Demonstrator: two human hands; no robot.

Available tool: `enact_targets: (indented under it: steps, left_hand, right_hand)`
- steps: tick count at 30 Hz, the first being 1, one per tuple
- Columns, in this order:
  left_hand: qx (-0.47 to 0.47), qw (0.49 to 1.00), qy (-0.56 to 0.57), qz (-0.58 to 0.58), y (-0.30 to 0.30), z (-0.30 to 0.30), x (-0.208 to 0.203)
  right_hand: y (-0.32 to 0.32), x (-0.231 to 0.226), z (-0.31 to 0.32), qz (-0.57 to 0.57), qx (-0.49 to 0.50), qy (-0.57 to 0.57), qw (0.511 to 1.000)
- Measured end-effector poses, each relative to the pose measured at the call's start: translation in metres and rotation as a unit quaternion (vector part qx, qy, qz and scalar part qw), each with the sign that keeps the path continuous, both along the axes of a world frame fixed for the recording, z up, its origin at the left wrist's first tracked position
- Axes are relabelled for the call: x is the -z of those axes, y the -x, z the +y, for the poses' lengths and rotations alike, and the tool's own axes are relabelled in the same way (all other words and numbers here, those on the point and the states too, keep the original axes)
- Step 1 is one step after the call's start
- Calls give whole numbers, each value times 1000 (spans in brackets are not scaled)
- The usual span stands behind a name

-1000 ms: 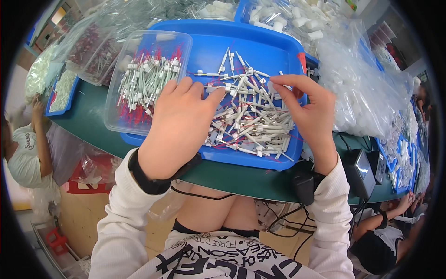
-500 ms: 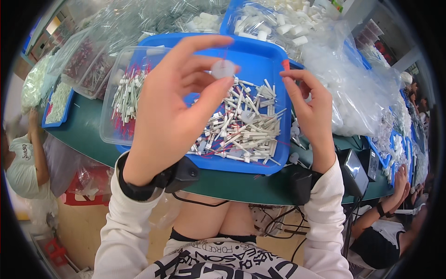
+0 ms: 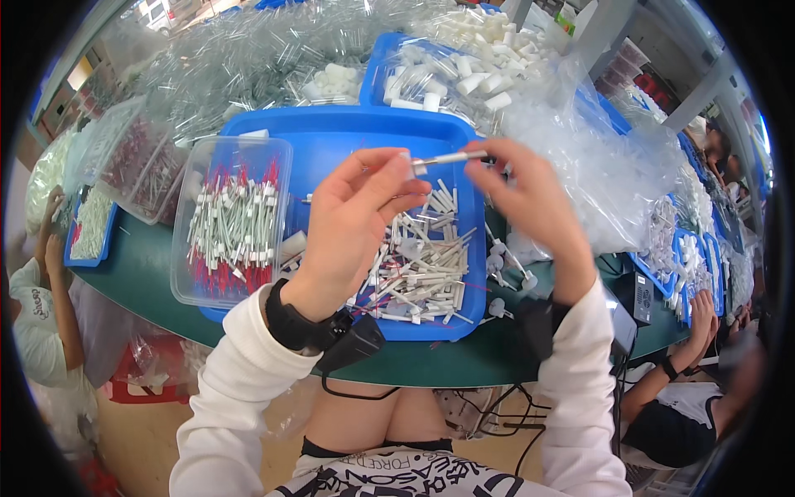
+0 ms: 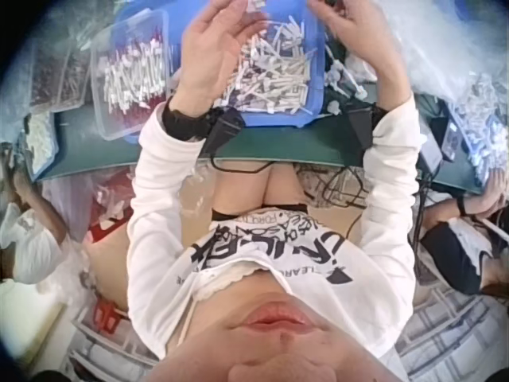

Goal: The person repeatedly picks up small white cylindrical plastic pieces and thin wires with red tips from a blue tray. They insert the wire into the cylinder and place the assembled unit back into the tray. The process is repeated continuously throughout the clip.

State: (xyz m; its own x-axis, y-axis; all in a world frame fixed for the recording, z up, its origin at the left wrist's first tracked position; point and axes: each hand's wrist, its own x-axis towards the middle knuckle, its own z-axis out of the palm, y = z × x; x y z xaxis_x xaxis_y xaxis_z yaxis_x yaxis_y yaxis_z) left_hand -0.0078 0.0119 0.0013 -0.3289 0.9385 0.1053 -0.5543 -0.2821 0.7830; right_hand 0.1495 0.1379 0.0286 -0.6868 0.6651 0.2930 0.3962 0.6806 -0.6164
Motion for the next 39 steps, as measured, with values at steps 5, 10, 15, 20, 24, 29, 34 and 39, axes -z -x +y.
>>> enact_targets:
  steps: [5,10,15,20,24,29,34,39]
  left_hand:
    - [-36,998,30,-48,-1,7,-1]
    - [-37,999,13,-7,2,7,3]
    - [-53,999,0,4,6,6,5]
    - [-42,999,-2,0,0,11,4]
    - [-62,998,8,6,10,3,3]
    - [-61,997,-1,50,6,7,2]
    - [-77,990,-23,112,6,5,4]
    - [-78,986,-34,140,3,2,1]
  right_hand:
    - [13,-10,126,-69,52,-216,972]
    - [49,10,159,-207,32,-254,944]
    - [55,0,143,-206,96,-227,947]
    - [24,-8,131,-87,121,-257,955]
    - [21,-28,44,102,60,-138,983]
    - [1,0,-18,303,-48,192,932]
    - [-8,8,-24,172,-17,-48,984]
    - [-15,15,-22,212,-69,57,973]
